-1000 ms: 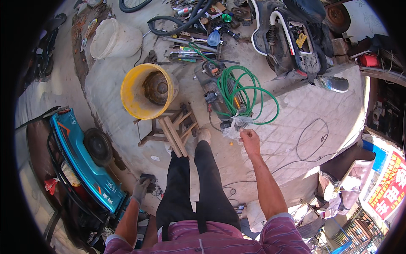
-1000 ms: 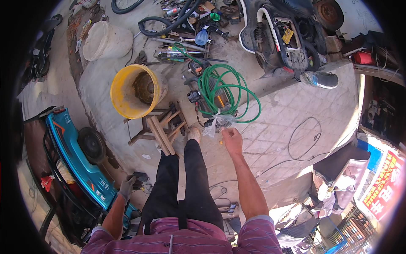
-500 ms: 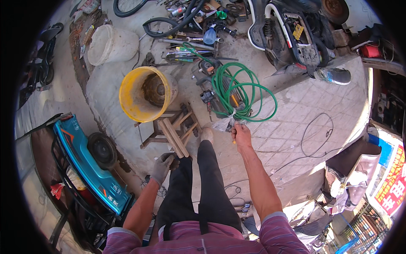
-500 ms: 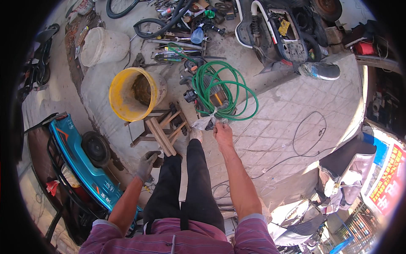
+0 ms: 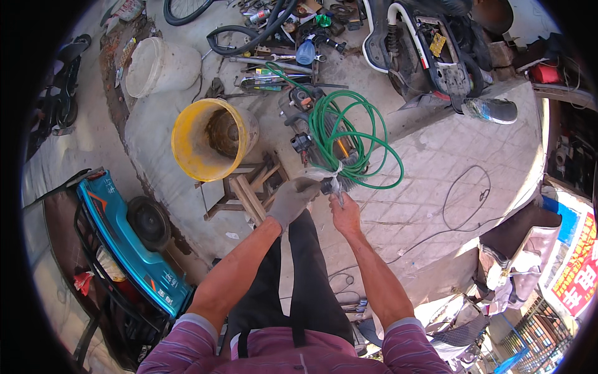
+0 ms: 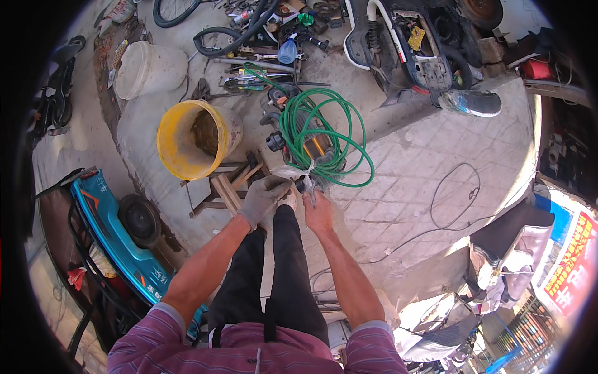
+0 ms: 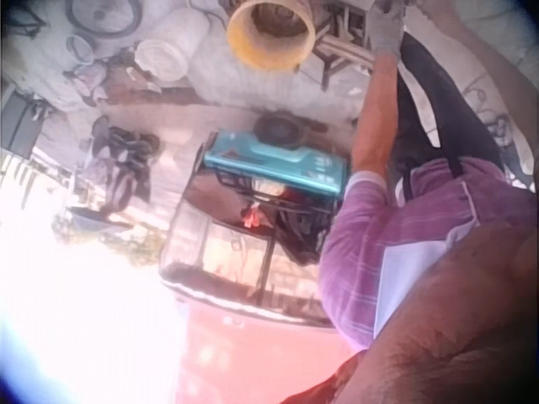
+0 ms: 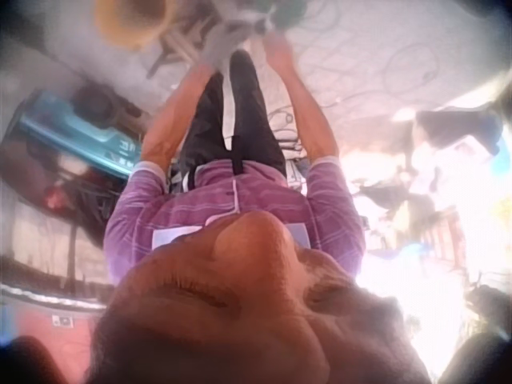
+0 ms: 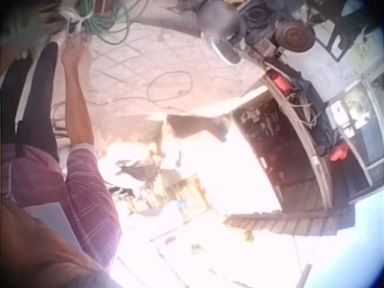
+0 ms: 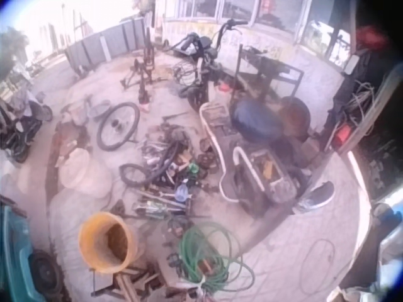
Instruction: The person uses a rotary tool to grind the surface of a bicycle inner tube, then applies glue and a patch to repair a puncture. The person places the repaired inner tube onto a bicycle wheel rim.
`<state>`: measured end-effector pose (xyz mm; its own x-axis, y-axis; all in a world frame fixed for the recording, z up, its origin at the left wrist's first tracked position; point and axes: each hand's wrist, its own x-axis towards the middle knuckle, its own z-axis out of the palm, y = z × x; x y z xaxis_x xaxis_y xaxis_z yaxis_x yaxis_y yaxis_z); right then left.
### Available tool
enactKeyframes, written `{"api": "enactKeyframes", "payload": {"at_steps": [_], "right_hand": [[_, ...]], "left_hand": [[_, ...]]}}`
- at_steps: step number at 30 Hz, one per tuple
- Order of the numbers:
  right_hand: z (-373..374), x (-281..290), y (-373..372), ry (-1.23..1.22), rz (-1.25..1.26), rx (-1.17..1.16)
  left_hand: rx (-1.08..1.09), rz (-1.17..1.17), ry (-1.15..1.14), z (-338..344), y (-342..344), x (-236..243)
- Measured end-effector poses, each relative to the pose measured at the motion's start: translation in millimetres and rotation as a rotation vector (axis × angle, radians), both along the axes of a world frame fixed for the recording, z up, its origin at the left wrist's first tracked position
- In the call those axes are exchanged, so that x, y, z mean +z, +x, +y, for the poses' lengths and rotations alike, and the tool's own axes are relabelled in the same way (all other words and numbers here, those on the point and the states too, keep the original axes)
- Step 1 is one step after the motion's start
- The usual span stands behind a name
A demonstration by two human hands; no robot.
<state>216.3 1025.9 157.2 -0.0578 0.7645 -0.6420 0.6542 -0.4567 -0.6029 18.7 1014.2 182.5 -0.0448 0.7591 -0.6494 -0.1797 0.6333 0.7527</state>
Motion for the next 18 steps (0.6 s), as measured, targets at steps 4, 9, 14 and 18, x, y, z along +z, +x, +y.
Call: {"api": "enactKeyframes", "payload": {"at_steps": [4, 9, 14, 18], "right_hand": [[3, -5, 0, 0.283, -0.035, 0.188], [12, 14, -2, 0.206, -0.124, 0.276], [30, 36, 10, 0.116, -0.133, 0.365], [45, 49, 20, 0.082, -0.083, 0.324]], "left_hand": [[-0.291, 0.385, 0.122, 28, 21, 17], [-0.439, 0.748, -0.029, 58, 41, 23], [-0.394, 0.883, 0.112, 60, 43, 15], [-0.402, 0.919, 0.151, 60, 48, 6]]}}
